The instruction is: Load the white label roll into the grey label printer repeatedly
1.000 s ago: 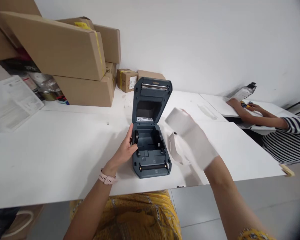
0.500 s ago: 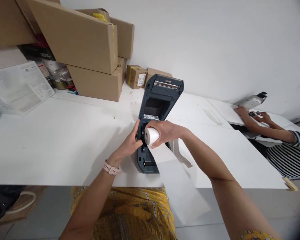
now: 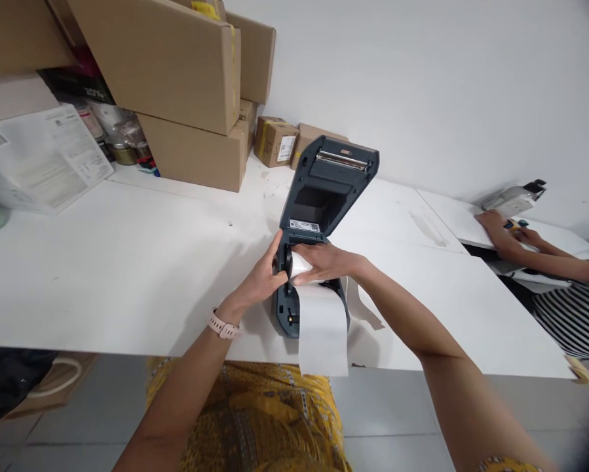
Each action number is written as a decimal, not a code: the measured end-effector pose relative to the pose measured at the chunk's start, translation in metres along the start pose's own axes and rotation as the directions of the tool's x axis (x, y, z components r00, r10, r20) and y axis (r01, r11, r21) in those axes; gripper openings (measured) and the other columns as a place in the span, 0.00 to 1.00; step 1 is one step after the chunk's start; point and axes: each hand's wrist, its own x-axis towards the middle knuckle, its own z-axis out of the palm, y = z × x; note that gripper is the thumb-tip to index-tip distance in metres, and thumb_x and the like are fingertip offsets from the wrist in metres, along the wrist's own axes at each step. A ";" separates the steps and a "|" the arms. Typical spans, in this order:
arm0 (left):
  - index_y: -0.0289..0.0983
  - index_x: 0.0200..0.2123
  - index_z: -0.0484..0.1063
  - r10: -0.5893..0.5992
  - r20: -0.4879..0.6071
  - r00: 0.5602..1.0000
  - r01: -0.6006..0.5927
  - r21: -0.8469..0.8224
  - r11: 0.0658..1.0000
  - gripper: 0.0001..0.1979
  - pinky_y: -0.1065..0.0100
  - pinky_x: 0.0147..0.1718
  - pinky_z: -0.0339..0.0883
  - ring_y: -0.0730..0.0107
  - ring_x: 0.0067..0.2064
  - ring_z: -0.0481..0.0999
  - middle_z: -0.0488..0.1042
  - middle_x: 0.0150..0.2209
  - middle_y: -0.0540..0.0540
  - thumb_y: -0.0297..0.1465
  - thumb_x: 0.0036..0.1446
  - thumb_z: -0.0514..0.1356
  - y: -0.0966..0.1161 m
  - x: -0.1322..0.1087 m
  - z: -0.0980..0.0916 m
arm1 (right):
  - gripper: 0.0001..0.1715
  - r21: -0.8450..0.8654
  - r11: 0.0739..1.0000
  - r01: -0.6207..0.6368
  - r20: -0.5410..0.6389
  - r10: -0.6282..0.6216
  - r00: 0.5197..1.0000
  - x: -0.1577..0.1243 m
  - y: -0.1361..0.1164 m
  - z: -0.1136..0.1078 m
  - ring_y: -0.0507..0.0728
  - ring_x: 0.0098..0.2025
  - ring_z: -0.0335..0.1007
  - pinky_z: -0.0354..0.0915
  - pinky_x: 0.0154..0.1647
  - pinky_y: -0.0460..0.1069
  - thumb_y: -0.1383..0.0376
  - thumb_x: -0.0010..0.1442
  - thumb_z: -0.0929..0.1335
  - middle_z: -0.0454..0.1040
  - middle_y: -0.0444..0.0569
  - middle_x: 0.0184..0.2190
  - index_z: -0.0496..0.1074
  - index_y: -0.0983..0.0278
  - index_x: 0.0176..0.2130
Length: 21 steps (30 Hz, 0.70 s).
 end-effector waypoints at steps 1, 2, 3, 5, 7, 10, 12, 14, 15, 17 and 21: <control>0.44 0.76 0.36 -0.003 -0.003 1.000 0.003 0.001 1.000 0.52 0.50 0.69 0.53 0.49 0.71 0.58 0.53 0.73 0.42 0.27 0.53 0.60 0.001 0.000 0.000 | 0.51 -0.030 0.999 0.011 -0.037 -0.012 0.999 -0.002 -0.001 0.002 0.74 0.55 0.73 0.69 0.52 0.66 0.32 0.58 0.64 0.75 0.65 0.55 0.64 0.66 0.63; 0.44 0.76 0.36 -0.007 -0.006 1.000 0.007 0.003 1.000 0.52 0.50 0.69 0.53 0.49 0.71 0.57 0.53 0.73 0.42 0.27 0.53 0.60 0.002 0.000 0.001 | 0.52 -0.059 0.998 0.024 -0.087 -0.030 0.996 -0.006 -0.003 0.005 0.75 0.57 0.72 0.68 0.55 0.68 0.33 0.60 0.63 0.74 0.66 0.56 0.62 0.68 0.64; 0.44 0.76 0.36 -0.011 -0.009 1.000 0.011 0.003 1.000 0.52 0.50 0.69 0.52 0.49 0.71 0.57 0.52 0.74 0.42 0.27 0.53 0.60 0.002 0.000 0.001 | 0.52 -0.083 0.996 0.037 -0.144 -0.048 0.988 -0.011 -0.007 0.009 0.75 0.60 0.70 0.66 0.58 0.69 0.34 0.62 0.62 0.72 0.68 0.59 0.61 0.69 0.66; 0.45 0.76 0.37 -0.022 -0.017 1.000 0.022 0.001 1.000 0.51 0.50 0.70 0.52 0.49 0.72 0.56 0.50 0.74 0.43 0.27 0.53 0.60 0.004 -0.001 0.002 | 0.51 -0.107 0.993 0.043 -0.253 -0.069 0.965 -0.025 -0.016 0.018 0.75 0.66 0.63 0.61 0.64 0.71 0.36 0.65 0.59 0.65 0.69 0.65 0.57 0.69 0.69; 0.47 0.75 0.39 -0.031 -0.021 0.999 0.031 -0.004 1.000 0.50 0.49 0.70 0.51 0.49 0.73 0.54 0.49 0.75 0.45 0.28 0.54 0.60 0.004 -0.003 0.002 | 0.47 -0.112 0.993 0.041 -0.337 -0.077 0.938 -0.044 -0.030 0.032 0.72 0.72 0.54 0.57 0.69 0.71 0.39 0.68 0.58 0.57 0.66 0.71 0.53 0.65 0.72; 0.48 0.75 0.41 -0.025 -0.024 0.999 0.025 0.000 1.000 0.48 0.49 0.72 0.46 0.49 0.74 0.50 0.46 0.76 0.48 0.29 0.55 0.59 0.003 -0.004 0.002 | 0.44 -0.117 0.991 0.062 -0.407 -0.105 0.907 -0.073 -0.053 0.057 0.68 0.75 0.46 0.54 0.72 0.70 0.42 0.69 0.60 0.51 0.59 0.74 0.48 0.58 0.74; 0.48 0.75 0.42 -0.016 -0.022 1.000 0.017 0.009 1.000 0.46 0.51 0.73 0.43 0.51 0.75 0.47 0.44 0.76 0.51 0.30 0.56 0.58 0.003 -0.004 0.002 | 0.45 -0.109 0.992 0.066 -0.438 -0.108 0.892 -0.088 -0.067 0.073 0.67 0.75 0.47 0.56 0.72 0.69 0.44 0.69 0.62 0.51 0.58 0.74 0.44 0.56 0.75; 0.48 0.75 0.43 -0.020 -0.021 1.000 0.020 0.016 1.000 0.44 0.51 0.73 0.42 0.52 0.76 0.44 0.43 0.76 0.52 0.31 0.58 0.57 0.004 -0.003 0.003 | 0.48 -0.088 0.995 0.039 -0.472 -0.076 0.879 -0.098 -0.079 0.086 0.66 0.75 0.49 0.58 0.72 0.68 0.45 0.68 0.64 0.52 0.57 0.74 0.40 0.55 0.75; 0.48 0.75 0.43 -0.030 -0.023 0.999 0.031 0.020 0.999 0.43 0.51 0.73 0.42 0.52 0.76 0.43 0.43 0.76 0.52 0.32 0.60 0.57 0.005 -0.003 0.004 | 0.49 -0.076 0.997 0.019 -0.486 -0.054 0.873 -0.102 -0.084 0.091 0.66 0.75 0.49 0.58 0.72 0.68 0.46 0.67 0.65 0.52 0.56 0.74 0.40 0.54 0.75; 0.49 0.75 0.43 -0.066 -0.036 0.997 0.067 0.034 0.997 0.42 0.50 0.73 0.41 0.52 0.76 0.40 0.41 0.77 0.52 0.35 0.62 0.58 0.008 -0.003 0.007 | 0.49 -0.049 0.999 -0.004 -0.502 -0.021 0.865 -0.107 -0.092 0.098 0.66 0.75 0.49 0.57 0.72 0.68 0.45 0.67 0.65 0.52 0.54 0.74 0.39 0.52 0.75; 0.50 0.75 0.40 -0.105 -0.046 0.993 0.108 0.050 0.993 0.48 0.45 0.72 0.39 0.46 0.76 0.33 0.37 0.77 0.49 0.44 0.59 0.65 0.016 -0.017 0.018 | 0.47 0.073 0.996 0.054 -0.514 -0.009 0.858 -0.122 -0.102 0.096 0.65 0.72 0.56 0.59 0.71 0.68 0.44 0.65 0.66 0.59 0.52 0.71 0.48 0.52 0.74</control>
